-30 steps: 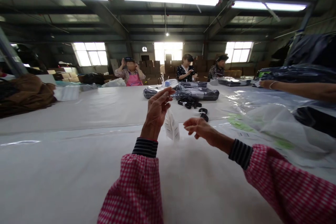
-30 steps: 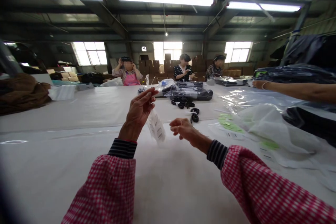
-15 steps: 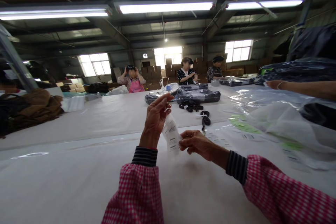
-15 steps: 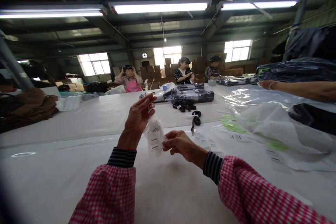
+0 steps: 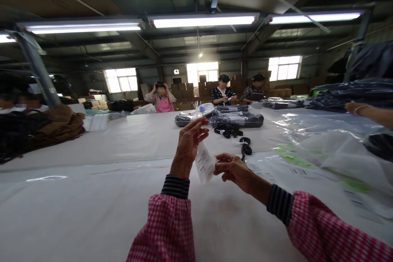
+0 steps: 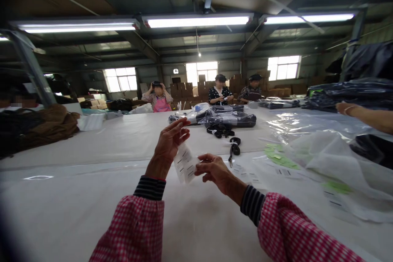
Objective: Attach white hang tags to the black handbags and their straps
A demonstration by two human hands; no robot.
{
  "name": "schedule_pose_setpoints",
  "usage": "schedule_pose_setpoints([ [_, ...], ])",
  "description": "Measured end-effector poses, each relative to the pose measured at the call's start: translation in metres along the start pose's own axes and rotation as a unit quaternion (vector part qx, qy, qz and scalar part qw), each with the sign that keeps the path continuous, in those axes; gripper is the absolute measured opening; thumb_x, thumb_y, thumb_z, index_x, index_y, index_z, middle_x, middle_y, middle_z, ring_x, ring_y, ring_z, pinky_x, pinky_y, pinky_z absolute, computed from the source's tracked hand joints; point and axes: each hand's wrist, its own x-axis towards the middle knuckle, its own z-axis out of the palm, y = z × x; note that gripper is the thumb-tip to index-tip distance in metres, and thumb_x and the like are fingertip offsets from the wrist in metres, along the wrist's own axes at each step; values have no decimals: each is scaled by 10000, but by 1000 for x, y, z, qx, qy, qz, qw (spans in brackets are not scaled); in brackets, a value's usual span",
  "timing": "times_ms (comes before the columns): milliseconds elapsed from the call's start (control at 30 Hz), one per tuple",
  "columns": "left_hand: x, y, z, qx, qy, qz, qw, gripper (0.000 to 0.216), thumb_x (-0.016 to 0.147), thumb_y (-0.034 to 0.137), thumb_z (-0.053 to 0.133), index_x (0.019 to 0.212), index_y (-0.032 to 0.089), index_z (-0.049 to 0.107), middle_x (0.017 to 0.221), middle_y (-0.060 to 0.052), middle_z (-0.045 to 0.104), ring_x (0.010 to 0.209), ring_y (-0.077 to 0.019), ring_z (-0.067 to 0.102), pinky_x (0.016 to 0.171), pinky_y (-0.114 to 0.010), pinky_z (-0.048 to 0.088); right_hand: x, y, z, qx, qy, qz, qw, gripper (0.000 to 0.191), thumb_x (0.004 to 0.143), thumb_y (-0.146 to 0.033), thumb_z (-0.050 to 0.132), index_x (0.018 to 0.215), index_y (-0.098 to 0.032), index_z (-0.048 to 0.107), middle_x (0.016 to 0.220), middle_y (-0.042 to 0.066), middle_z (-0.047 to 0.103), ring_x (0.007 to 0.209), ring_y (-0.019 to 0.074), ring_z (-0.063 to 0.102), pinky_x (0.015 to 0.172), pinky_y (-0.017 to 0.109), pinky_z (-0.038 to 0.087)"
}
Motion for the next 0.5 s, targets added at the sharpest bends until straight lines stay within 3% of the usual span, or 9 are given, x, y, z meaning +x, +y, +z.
schedule_pose_setpoints([
  [200,-2,-3,2,16,-1,-11,1000,389,641,157,823,1026,180,779,1107,-95,751,726,-119,675,732,-270,544,6,6,0,9,-5,2,1000,423,604,-223,833,983,-158,655,787,56,711,682,152,651,506,213,402],
  [367,-4,-3,4,25,-8,-13,1000,355,639,163,785,993,181,793,1100,-108,752,731,-143,688,690,-265,528,4,3,2,15,0,-9,1000,423,590,-217,832,974,-161,665,781,32,682,647,132,626,493,215,385],
  [500,-5,-4,6,34,-21,0,999,285,629,160,732,903,157,808,1005,-121,760,614,-88,587,496,-197,327,3,1,3,-40,-13,-13,999,362,625,-284,807,930,-157,659,780,48,693,659,151,640,487,221,387],
])
